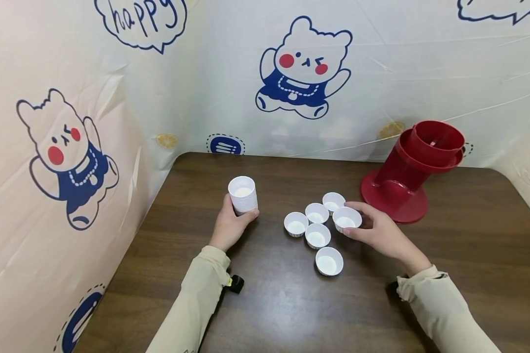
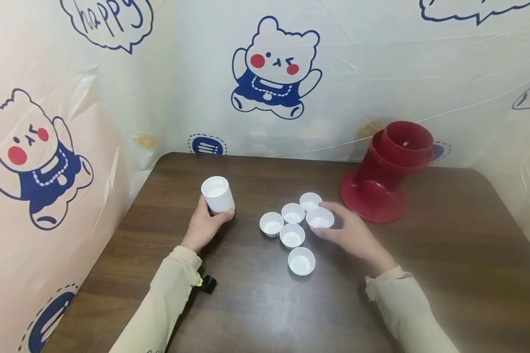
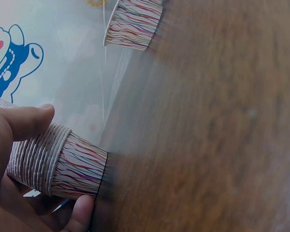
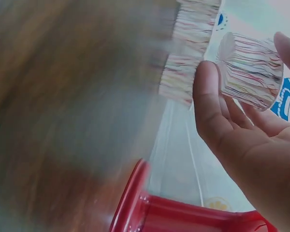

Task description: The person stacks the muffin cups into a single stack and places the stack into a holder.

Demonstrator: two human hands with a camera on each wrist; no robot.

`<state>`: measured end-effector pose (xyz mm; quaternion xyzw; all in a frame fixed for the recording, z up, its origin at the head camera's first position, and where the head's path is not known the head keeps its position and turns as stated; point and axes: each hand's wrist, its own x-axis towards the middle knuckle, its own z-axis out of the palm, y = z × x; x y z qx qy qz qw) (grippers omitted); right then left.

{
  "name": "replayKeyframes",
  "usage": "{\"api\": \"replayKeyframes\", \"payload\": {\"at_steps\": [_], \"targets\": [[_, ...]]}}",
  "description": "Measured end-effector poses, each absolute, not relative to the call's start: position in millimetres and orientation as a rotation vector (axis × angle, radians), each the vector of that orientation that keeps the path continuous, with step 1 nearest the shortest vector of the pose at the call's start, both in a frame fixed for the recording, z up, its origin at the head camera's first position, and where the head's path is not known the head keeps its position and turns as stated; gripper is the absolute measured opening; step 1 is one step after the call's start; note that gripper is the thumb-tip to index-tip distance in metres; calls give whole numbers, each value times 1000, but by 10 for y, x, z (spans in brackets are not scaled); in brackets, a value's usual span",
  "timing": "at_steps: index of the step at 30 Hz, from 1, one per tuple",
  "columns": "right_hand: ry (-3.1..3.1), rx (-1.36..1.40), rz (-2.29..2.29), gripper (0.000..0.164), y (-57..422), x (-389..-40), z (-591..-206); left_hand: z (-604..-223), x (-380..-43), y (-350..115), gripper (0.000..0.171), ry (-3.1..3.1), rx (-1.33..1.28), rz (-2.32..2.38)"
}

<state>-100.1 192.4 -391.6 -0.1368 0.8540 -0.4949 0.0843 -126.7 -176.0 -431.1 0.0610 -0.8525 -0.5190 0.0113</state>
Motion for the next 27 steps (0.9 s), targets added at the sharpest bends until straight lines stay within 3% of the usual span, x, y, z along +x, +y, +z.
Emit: {"api": "replayKeyframes", "payload": {"at_steps": [14, 27], "targets": [[2679, -78, -1865, 67, 1708, -1070, -3729, -4290, -1246, -1766, 76, -2664, 204, -1638], [2697, -182, -1839, 70, 1462, -1151, -3516, -4316, -1267, -1771, 75, -2659, 199, -1630]]}}
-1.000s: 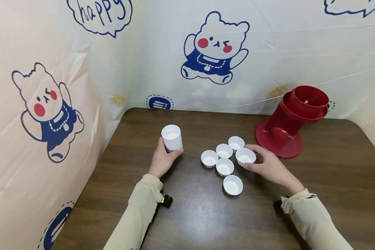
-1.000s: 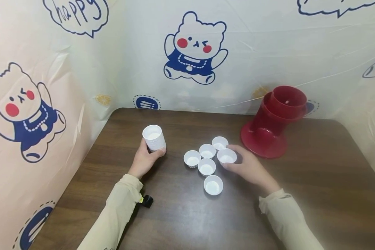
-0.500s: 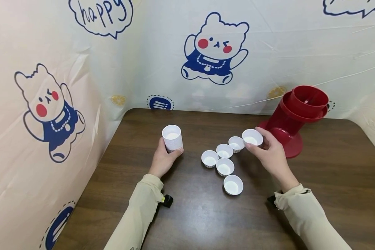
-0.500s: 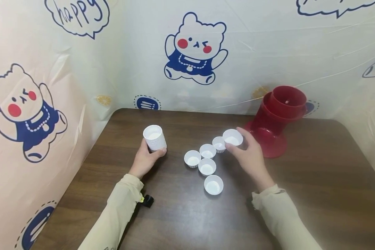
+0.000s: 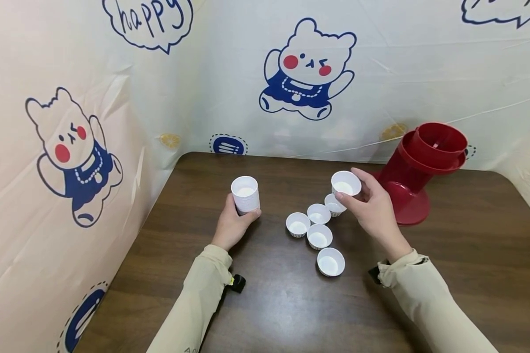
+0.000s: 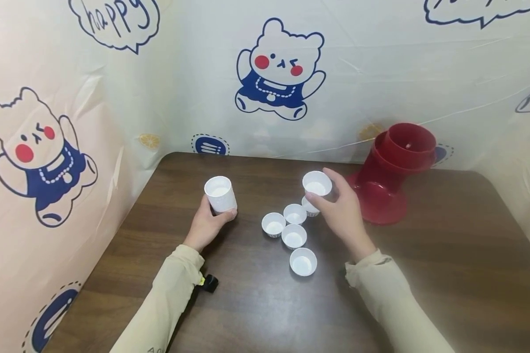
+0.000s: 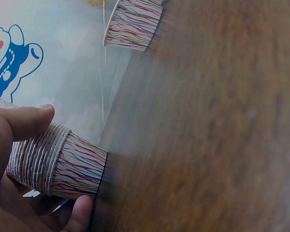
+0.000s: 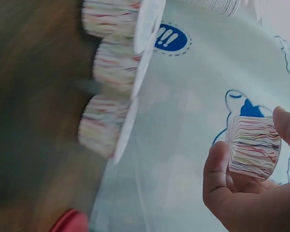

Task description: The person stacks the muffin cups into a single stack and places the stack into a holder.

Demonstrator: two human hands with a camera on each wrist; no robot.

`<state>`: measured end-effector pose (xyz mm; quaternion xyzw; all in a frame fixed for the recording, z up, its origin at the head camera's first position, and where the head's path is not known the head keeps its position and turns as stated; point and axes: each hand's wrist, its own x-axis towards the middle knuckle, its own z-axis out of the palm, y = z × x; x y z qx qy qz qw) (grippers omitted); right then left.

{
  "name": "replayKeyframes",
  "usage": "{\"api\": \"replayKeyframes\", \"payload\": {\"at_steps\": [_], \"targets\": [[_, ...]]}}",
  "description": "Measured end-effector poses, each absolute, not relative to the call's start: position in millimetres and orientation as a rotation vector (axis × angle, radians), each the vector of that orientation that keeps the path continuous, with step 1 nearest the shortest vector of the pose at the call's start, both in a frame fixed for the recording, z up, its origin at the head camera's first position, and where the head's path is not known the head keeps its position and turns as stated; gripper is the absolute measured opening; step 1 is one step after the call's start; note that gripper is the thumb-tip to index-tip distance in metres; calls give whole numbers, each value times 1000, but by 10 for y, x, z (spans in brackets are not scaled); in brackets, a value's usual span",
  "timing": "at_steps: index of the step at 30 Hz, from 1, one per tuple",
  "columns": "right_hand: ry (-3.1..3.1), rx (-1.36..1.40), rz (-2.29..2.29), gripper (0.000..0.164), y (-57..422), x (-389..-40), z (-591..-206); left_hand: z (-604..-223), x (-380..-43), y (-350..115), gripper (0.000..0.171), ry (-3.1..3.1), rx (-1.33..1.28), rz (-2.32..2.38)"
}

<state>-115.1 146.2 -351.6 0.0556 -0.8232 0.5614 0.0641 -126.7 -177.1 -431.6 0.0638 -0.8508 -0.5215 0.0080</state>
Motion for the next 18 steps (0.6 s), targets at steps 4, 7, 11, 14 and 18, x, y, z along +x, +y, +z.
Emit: {"api": "replayKeyframes", "payload": {"at_steps": [4, 7, 11, 14, 18], "targets": [[-2481, 211, 1716, 70, 1313, -1194, -3436, -4315, -1265, -1779, 75, -2651, 192, -1637], [-2468, 254, 1754, 69, 1182, -1216, -3392, -4320, -1263, -1785, 75, -2648, 195, -1639], [-2424, 293, 1837, 67, 1001, -1241, -3350, -4326, -1268, -1787, 74, -2647, 202, -1629], [-2383, 300, 1887, 64, 873, -1269, -3319, -4325, -1269, -1780, 74, -2644, 195, -1626], [-2368, 319, 1905, 63, 717, -1305, -3262, -4321, -1270, -1769, 74, -2640, 188, -1629]]}}
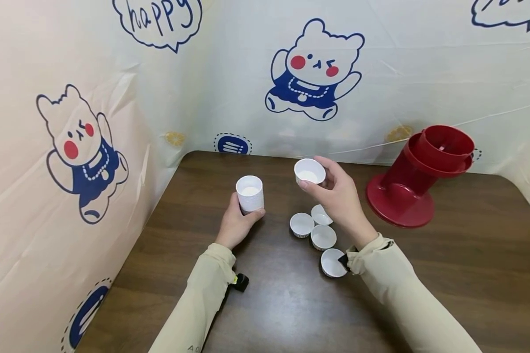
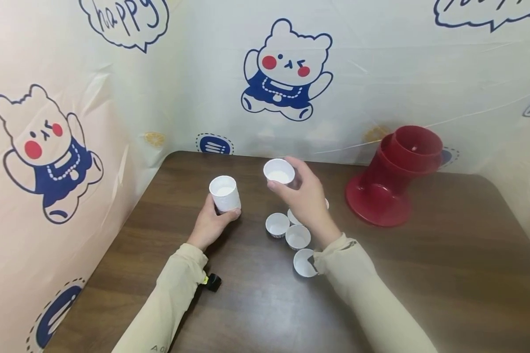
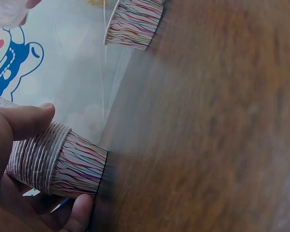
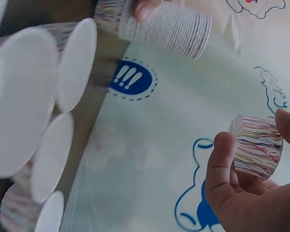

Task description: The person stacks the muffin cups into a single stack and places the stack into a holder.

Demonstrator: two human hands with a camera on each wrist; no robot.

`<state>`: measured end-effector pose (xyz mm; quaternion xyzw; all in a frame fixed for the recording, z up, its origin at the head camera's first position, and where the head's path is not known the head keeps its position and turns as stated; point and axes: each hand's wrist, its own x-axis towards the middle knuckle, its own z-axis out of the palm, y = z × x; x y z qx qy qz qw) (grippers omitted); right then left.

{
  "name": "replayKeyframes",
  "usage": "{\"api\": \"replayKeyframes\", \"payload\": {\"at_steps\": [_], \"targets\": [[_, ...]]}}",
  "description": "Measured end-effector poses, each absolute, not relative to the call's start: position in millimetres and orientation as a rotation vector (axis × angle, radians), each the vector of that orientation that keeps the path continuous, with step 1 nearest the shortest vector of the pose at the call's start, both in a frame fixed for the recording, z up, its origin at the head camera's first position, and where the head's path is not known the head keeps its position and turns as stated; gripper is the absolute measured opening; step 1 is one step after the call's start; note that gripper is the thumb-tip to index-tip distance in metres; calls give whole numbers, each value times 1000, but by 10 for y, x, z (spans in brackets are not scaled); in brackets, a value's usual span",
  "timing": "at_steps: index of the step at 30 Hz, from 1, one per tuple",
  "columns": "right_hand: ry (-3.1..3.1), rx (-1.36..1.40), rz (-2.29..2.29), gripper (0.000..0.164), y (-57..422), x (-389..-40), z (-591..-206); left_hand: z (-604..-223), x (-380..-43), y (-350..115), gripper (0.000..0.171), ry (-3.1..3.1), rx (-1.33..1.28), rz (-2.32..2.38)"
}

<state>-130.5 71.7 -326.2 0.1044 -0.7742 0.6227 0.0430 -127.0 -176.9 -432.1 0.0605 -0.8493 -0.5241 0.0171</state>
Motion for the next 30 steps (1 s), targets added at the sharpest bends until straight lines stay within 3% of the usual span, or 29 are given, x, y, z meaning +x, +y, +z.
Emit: {"api": "replayKeyframes", "payload": {"at_steps": [16, 30], "targets": [[-2475, 471, 2013, 65, 147, -1465, -3205, -4304, -1261, -1777, 76, -2632, 182, -1651], [-2617, 452, 1955, 60, -56, -1551, -3340, -4310, -1271, -1792, 74, -2638, 194, -1677]]}}
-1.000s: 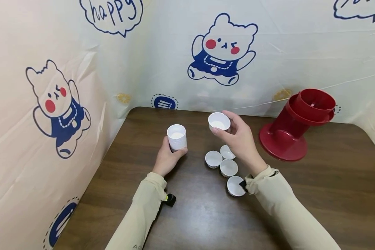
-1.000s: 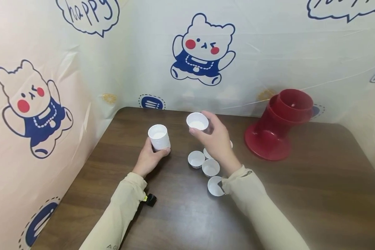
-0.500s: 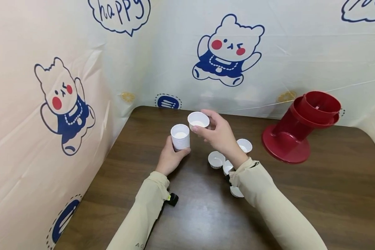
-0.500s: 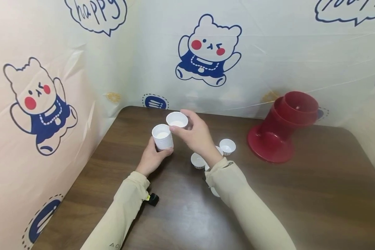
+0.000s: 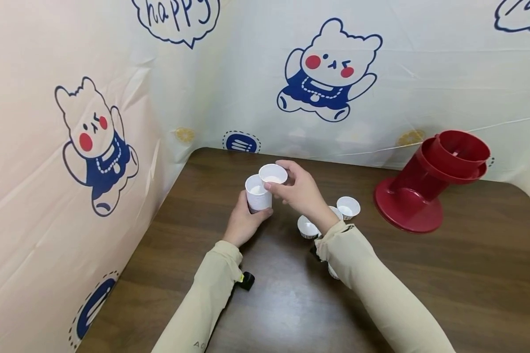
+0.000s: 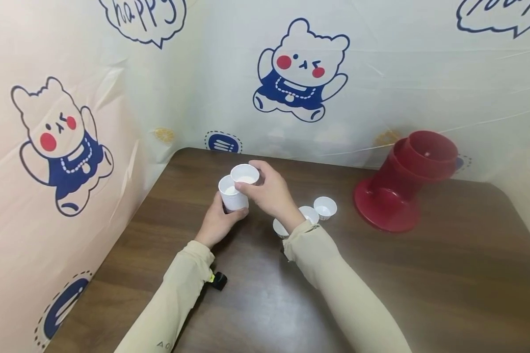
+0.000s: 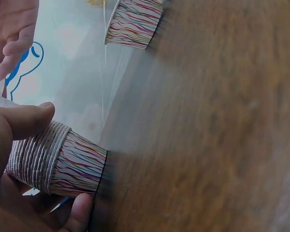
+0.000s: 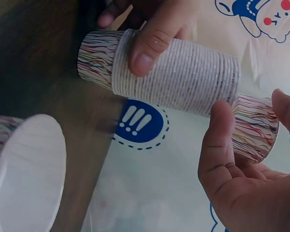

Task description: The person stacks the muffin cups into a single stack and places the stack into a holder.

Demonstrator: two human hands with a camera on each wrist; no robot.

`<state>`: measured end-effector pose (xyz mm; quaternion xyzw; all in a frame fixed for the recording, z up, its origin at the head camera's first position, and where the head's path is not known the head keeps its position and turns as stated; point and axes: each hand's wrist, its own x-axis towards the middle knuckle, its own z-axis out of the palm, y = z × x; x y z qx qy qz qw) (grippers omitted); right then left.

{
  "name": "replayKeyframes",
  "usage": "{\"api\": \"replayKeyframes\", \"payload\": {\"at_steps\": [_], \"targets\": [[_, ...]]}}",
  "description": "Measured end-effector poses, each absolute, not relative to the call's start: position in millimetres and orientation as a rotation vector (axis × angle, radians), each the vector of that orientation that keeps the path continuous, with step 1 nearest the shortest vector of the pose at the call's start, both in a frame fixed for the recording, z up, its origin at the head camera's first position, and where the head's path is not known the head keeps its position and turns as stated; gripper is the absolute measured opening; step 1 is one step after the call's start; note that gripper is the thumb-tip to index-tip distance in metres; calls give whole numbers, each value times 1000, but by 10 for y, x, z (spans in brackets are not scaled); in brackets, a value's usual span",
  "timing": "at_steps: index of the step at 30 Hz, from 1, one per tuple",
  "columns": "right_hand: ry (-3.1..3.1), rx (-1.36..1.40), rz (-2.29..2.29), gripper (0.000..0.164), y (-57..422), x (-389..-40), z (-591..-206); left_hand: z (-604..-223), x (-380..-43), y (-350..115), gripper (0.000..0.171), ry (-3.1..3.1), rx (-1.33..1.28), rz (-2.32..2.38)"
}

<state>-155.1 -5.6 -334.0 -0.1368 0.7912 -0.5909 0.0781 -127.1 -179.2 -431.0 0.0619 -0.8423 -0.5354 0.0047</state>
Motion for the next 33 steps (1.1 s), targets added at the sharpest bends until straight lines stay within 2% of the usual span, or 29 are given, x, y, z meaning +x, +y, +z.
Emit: {"api": "replayKeyframes", "payload": {"at_steps": [33], "targets": [[2308, -438, -1814, 57, -338, -1551, -3438, -4322, -1264, -1828, 74, -2620, 145, -1688]]}}
